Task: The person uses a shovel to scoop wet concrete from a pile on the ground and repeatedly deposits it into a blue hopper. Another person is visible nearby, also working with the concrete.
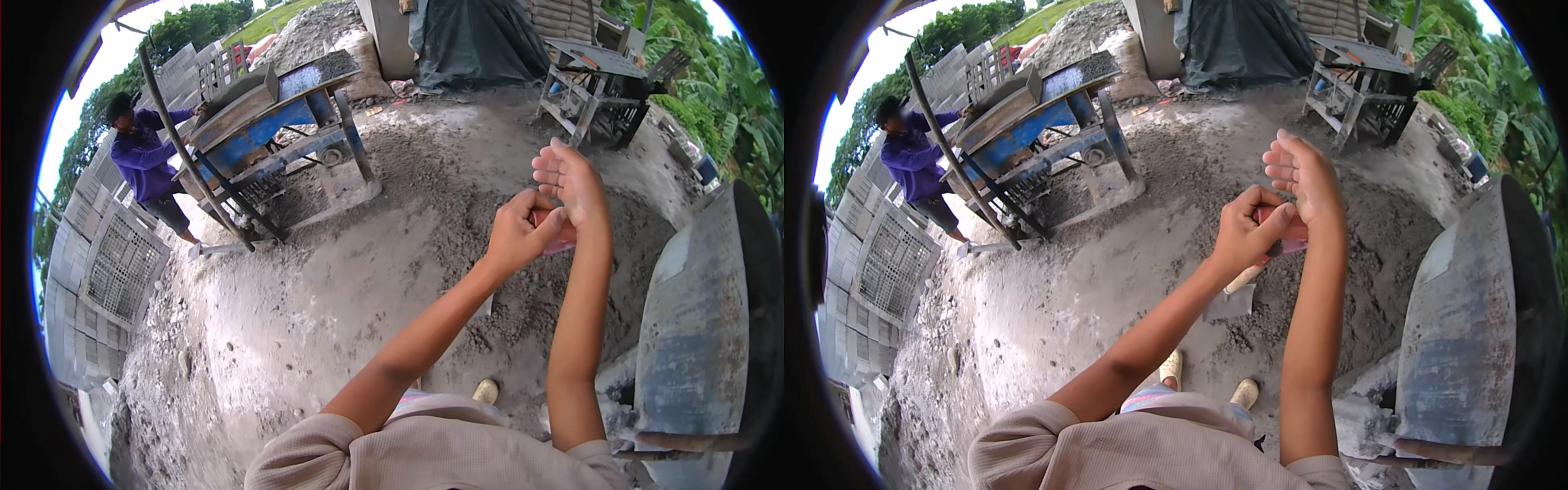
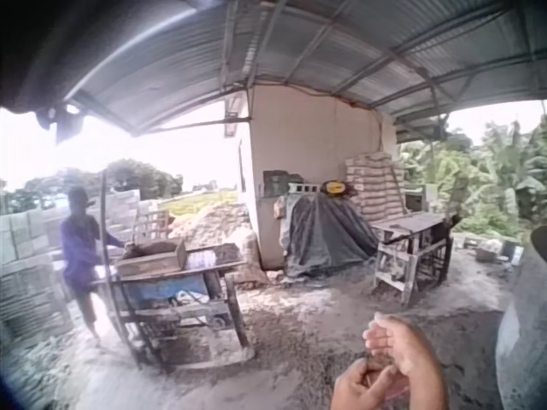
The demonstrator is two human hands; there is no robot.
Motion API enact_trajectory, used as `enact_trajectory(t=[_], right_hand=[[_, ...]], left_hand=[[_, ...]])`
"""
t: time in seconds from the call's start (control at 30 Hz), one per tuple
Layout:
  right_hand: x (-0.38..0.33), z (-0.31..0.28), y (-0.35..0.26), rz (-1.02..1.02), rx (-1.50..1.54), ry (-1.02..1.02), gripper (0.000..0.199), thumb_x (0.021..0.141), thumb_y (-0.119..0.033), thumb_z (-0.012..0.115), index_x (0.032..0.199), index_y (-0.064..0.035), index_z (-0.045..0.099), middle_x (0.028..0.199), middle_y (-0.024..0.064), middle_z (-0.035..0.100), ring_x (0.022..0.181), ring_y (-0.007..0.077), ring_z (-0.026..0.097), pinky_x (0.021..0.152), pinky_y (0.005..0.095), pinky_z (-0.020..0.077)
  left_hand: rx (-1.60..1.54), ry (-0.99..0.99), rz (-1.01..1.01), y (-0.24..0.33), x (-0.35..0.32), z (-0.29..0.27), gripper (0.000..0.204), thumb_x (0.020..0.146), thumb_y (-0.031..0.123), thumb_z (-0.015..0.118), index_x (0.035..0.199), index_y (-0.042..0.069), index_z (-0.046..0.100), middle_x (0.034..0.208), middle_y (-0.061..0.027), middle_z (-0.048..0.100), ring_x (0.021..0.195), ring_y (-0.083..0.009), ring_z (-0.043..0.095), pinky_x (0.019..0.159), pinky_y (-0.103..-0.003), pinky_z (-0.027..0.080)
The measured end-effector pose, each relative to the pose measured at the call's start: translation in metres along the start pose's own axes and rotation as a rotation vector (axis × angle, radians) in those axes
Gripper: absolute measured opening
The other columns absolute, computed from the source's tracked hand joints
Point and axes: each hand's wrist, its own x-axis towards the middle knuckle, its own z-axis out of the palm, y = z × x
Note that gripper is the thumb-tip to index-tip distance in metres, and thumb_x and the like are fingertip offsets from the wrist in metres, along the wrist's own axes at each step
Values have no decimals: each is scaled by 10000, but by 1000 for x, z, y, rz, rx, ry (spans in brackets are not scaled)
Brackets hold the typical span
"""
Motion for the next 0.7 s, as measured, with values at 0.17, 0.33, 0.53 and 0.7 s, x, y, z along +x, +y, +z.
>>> enact_trajectory(t=[0.17, 0.33, 0.53, 0.7], right_hand=[[-6, 3, 3, 0, -10, -17, 444, 698, -399, 558, 914, -13, 519, 840, 92, 566, 740, 170, 519, 660, 283, 389], [-16, 2, -1, -35, -34, -18, 431, 703, -390, 559, 915, -18, 514, 828, 81, 564, 736, 161, 515, 662, 275, 383], [-20, 2, -1, -15, -39, -29, 416, 704, -386, 563, 903, -24, 519, 821, 76, 564, 731, 151, 514, 654, 266, 382], [-21, 3, -1, -26, -53, -14, 407, 704, -387, 563, 891, -27, 523, 816, 75, 564, 728, 150, 514, 649, 265, 382]], left_hand=[[15, 10, 44, -2, -5, -3, 276, 716, 268, 598, 735, 2, 526, 679, -60, 560, 609, -89, 509, 548, -235, 415], [-11, 8, 115, 0, -10, 1, 253, 707, 245, 604, 724, 6, 521, 658, -51, 542, 594, -93, 490, 538, -236, 404], [-24, 21, 95, 3, -14, 1, 255, 708, 244, 608, 724, 4, 521, 660, -53, 540, 568, -80, 479, 518, -226, 399], [-53, -6, 51, 4, -15, -1, 258, 710, 247, 608, 724, 3, 525, 653, -52, 538, 563, -79, 483, 511, -223, 398]])
